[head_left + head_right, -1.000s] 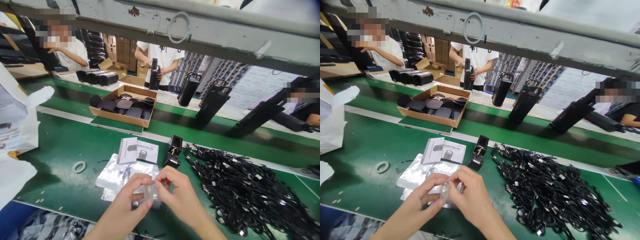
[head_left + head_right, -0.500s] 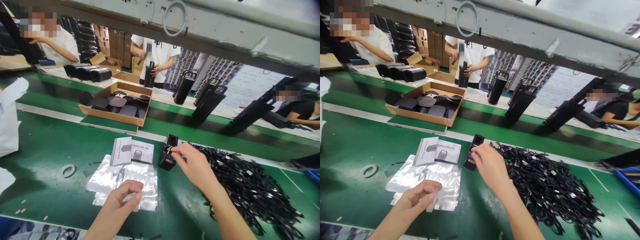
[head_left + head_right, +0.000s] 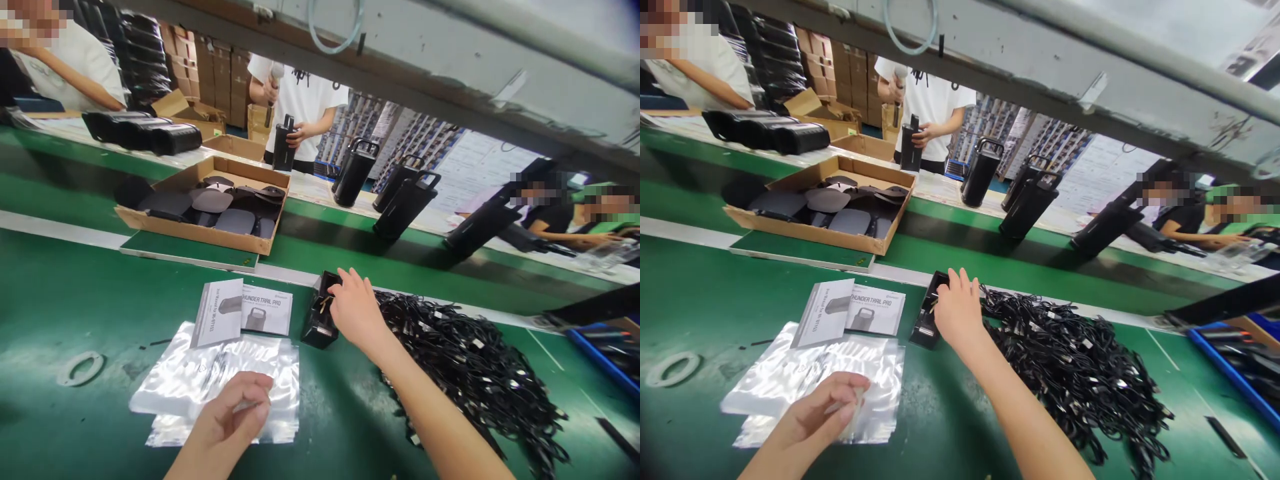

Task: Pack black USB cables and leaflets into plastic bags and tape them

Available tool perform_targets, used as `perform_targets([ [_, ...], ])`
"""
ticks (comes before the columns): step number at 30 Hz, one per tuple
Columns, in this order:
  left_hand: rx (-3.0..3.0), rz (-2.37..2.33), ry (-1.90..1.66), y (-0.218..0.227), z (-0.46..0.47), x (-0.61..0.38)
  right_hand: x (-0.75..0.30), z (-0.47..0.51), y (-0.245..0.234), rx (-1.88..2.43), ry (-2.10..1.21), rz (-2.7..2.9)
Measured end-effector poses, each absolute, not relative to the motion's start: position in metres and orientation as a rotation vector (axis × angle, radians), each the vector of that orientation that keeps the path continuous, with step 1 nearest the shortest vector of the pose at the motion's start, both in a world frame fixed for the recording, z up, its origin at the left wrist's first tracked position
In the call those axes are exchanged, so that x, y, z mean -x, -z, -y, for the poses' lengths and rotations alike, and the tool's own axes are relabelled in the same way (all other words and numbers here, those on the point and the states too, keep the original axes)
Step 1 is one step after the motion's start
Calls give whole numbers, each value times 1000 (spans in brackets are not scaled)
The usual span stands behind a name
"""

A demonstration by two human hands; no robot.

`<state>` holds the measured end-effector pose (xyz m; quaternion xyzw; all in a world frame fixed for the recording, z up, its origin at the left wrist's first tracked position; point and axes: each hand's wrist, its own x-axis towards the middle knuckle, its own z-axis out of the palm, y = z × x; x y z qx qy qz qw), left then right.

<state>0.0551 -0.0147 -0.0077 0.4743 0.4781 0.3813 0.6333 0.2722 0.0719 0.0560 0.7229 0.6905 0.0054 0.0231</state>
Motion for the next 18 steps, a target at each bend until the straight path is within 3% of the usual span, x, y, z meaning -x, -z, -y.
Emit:
perform_targets([
  [4, -1099, -1008, -808, 14, 14, -58, -262, -75, -57, -2212, 93, -2036],
  [18, -1277, -945, -691, 16, 13, -48, -259, -107, -46, -2202, -19, -1861],
])
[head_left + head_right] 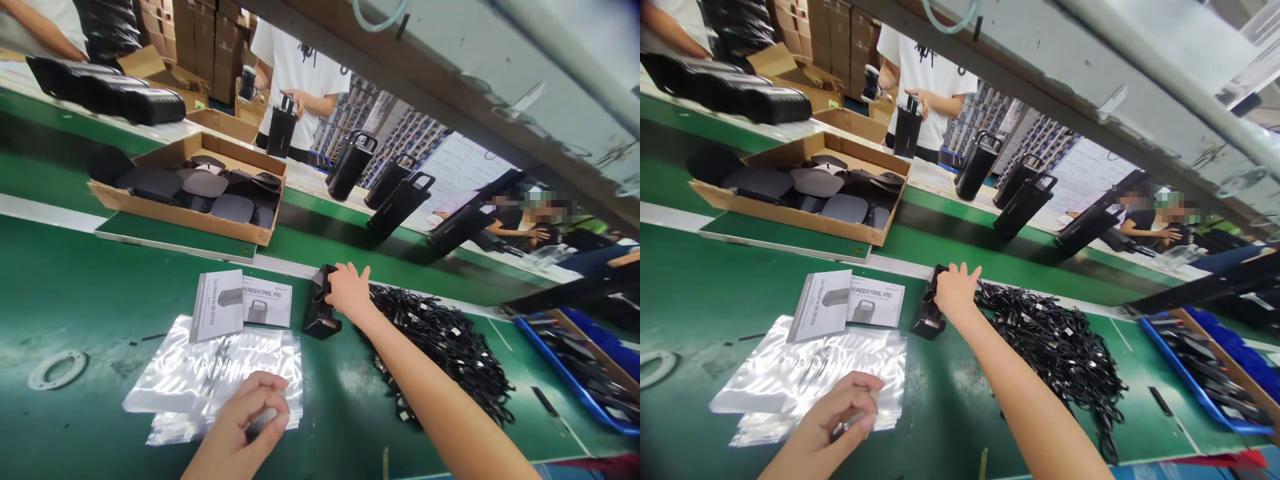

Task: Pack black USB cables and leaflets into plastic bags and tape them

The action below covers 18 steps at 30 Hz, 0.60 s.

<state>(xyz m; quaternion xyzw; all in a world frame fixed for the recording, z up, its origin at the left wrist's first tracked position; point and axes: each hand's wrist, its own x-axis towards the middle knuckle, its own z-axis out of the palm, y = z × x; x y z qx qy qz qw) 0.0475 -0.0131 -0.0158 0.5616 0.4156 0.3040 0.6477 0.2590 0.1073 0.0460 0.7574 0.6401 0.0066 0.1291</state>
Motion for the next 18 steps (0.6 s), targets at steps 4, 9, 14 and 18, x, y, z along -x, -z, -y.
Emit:
perform_targets([
  [4, -1329, -952, -670, 15, 14, -45, -260, -108, -49, -2196, 30, -1888],
  [9, -1310, -956, -693, 15, 14, -45, -262, -109, -62, -2205, 102, -1944],
  [14, -1278, -953, -688, 17, 15, -46, -282, -77, -87, -2317, 83, -1976],
  [18, -1254, -964, -726, 22, 16, -49, -309, -35, -72, -2020, -4, -2092],
])
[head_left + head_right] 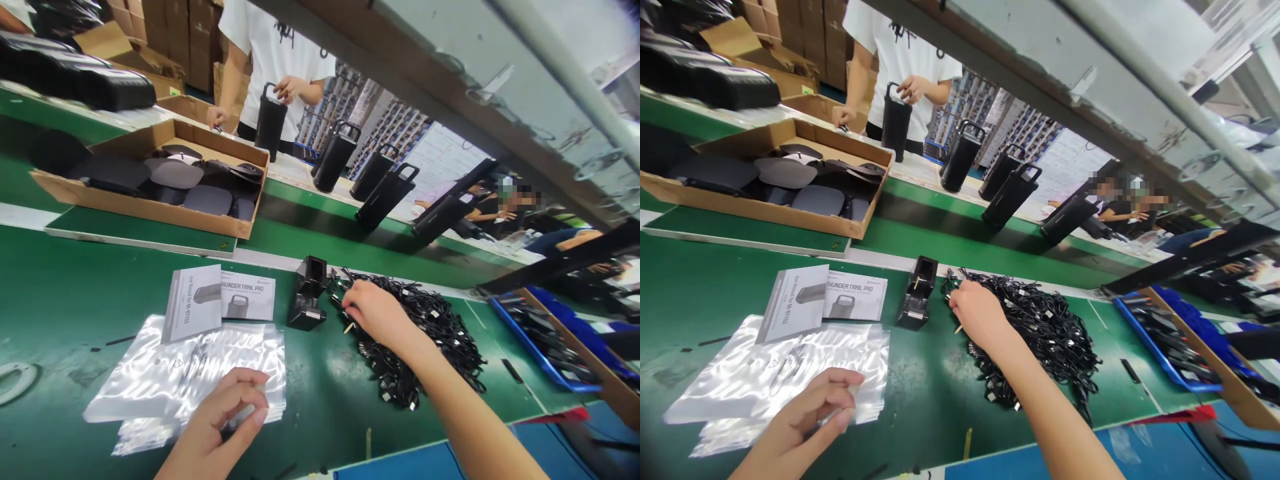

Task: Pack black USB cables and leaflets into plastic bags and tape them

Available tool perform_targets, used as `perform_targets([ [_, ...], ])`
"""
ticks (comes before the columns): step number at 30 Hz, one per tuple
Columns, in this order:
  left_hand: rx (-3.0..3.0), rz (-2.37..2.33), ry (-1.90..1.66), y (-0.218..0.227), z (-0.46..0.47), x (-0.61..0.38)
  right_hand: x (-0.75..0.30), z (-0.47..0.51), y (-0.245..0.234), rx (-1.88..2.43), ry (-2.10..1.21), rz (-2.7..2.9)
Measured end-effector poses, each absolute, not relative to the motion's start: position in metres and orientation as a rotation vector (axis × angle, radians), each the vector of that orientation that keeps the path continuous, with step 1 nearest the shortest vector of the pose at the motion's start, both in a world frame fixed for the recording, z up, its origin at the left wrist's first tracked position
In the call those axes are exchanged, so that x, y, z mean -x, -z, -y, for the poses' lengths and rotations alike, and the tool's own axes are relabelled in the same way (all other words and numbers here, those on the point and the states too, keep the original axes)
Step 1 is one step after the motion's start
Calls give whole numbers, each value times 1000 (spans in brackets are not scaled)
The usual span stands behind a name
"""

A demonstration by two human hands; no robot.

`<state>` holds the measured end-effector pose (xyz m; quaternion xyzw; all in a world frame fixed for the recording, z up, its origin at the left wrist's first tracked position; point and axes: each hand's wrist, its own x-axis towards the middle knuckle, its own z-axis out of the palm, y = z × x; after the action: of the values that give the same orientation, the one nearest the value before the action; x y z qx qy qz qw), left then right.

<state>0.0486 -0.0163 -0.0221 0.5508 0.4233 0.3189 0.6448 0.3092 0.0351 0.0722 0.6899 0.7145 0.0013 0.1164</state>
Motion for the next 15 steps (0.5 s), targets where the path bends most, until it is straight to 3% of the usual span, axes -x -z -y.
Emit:
perform_targets([
  [3, -1273, -979, -739, 25, 18, -51, -322, -14, -44, -1876, -42, -2156],
  [9, -1267, -997, -710, 29, 21, -52, -331, -9, -25, -2075, 96, -2283],
  [10, -1270, -996, -718, 30, 22, -52, -332, -10, -29, -2207, 310, -2310],
  [12, -1294, -979, -736, 32, 22, -52, -333, -11, -36, -2482, 1049, -2281],
  [15, -1323, -951, -758, 35, 23, -52, -332, -11, -43, -2489, 2167, -1978],
])
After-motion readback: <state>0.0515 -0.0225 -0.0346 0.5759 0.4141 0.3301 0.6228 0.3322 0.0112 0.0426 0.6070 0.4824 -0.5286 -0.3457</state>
